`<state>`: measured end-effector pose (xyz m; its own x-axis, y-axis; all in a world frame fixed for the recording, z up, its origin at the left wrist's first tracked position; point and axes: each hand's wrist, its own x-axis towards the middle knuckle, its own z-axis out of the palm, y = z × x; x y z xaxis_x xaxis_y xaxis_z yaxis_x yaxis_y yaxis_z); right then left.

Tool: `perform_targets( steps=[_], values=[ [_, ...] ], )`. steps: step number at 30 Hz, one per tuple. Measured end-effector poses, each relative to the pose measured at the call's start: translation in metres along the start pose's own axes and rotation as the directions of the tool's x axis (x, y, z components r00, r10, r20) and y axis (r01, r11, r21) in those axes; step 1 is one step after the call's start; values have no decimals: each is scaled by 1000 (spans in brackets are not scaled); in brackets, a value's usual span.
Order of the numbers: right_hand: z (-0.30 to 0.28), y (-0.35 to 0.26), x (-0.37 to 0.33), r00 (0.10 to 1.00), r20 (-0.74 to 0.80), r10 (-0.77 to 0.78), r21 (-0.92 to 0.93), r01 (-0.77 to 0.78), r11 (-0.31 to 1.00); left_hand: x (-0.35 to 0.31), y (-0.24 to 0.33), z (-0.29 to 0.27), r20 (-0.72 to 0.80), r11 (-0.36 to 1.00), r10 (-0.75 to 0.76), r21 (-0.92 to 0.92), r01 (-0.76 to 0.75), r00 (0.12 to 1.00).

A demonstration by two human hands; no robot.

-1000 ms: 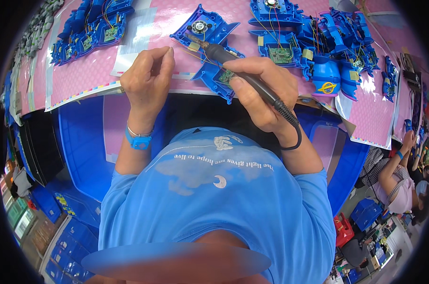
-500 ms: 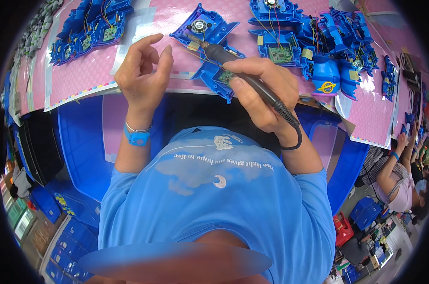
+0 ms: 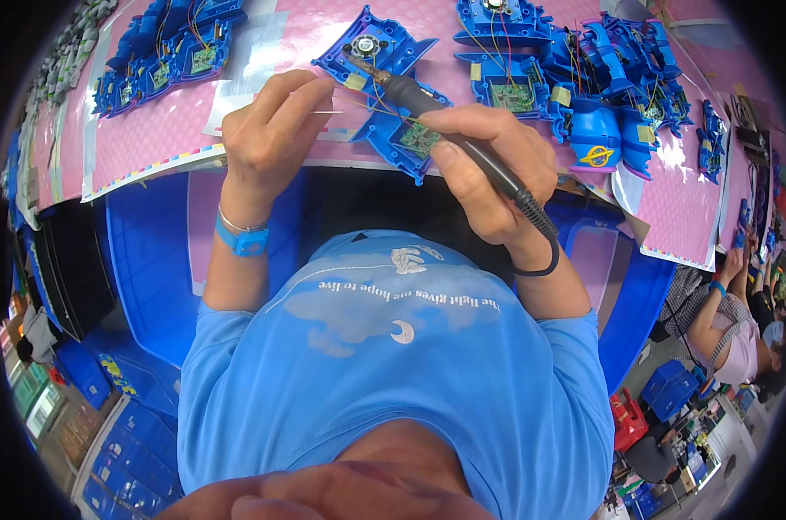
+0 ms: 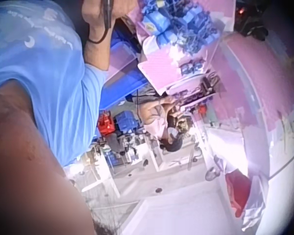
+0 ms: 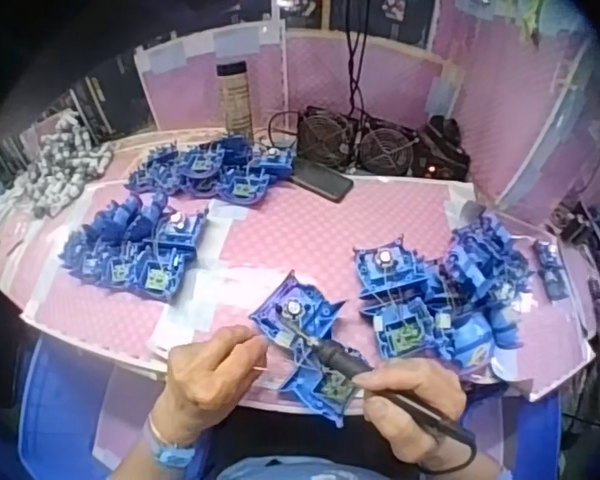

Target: The recorder is soldering electrical components onto blue plastic toy parts at a factory workbench.

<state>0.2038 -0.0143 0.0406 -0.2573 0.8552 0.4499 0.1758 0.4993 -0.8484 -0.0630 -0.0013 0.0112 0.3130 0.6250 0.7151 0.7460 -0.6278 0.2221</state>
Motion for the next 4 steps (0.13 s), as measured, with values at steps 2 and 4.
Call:
perform_targets(
  steps=[2, 4],
  values=[
    [0, 0, 0, 1000, 2, 18, 20, -18, 1000, 1, -1, 2, -16, 1000, 13, -21, -14, 1000],
    [0, 1, 1, 1000, 7, 16, 26, -16, 1000, 2, -2, 4, -31, 999, 27, -40, -28, 999]
  ],
)
